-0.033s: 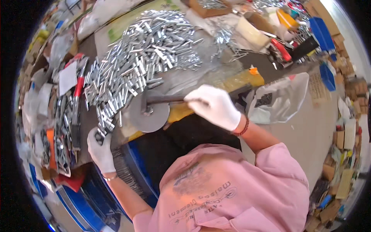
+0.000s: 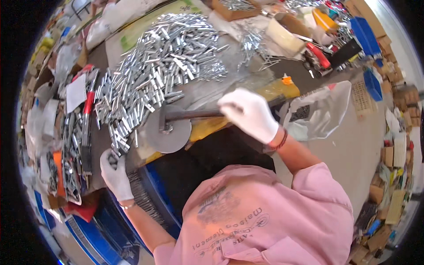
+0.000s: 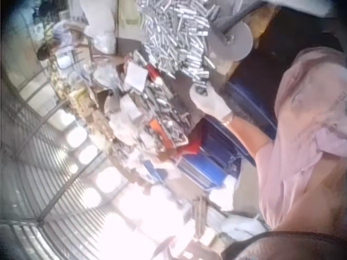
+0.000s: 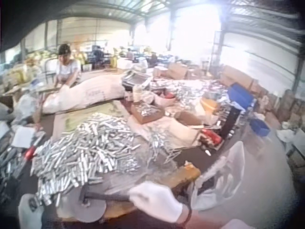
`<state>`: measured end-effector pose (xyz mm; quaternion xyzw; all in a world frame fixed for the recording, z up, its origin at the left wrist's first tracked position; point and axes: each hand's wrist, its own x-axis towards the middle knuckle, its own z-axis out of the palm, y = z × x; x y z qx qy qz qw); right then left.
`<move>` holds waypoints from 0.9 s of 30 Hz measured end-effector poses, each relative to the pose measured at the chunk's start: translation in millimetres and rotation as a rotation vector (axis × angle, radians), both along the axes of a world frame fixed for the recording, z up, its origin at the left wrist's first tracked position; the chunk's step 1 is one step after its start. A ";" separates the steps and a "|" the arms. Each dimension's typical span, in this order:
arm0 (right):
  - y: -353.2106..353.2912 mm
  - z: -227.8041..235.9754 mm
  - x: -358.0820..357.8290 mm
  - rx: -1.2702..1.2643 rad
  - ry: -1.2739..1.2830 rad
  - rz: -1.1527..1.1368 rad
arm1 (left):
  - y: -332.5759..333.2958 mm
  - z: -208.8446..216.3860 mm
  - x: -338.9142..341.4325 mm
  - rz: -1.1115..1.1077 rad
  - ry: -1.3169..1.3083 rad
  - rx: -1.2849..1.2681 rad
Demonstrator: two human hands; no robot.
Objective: Assembling metal pins into circular plates and sorting the finished parts into storage bins.
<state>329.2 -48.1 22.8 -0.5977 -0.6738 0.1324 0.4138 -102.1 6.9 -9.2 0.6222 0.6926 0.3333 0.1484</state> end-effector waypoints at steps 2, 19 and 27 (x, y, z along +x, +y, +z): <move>10.5 -3.1 59.3 0.049 -0.307 -0.242 | 2.2 -7.0 13.4 -0.055 -0.085 0.061; 77.0 -8.9 140.9 0.096 -0.719 -0.184 | -8.3 43.8 115.3 -0.705 0.051 0.161; 34.5 28.6 -36.6 -0.197 0.503 0.289 | -27.8 34.7 117.1 -0.590 0.043 0.199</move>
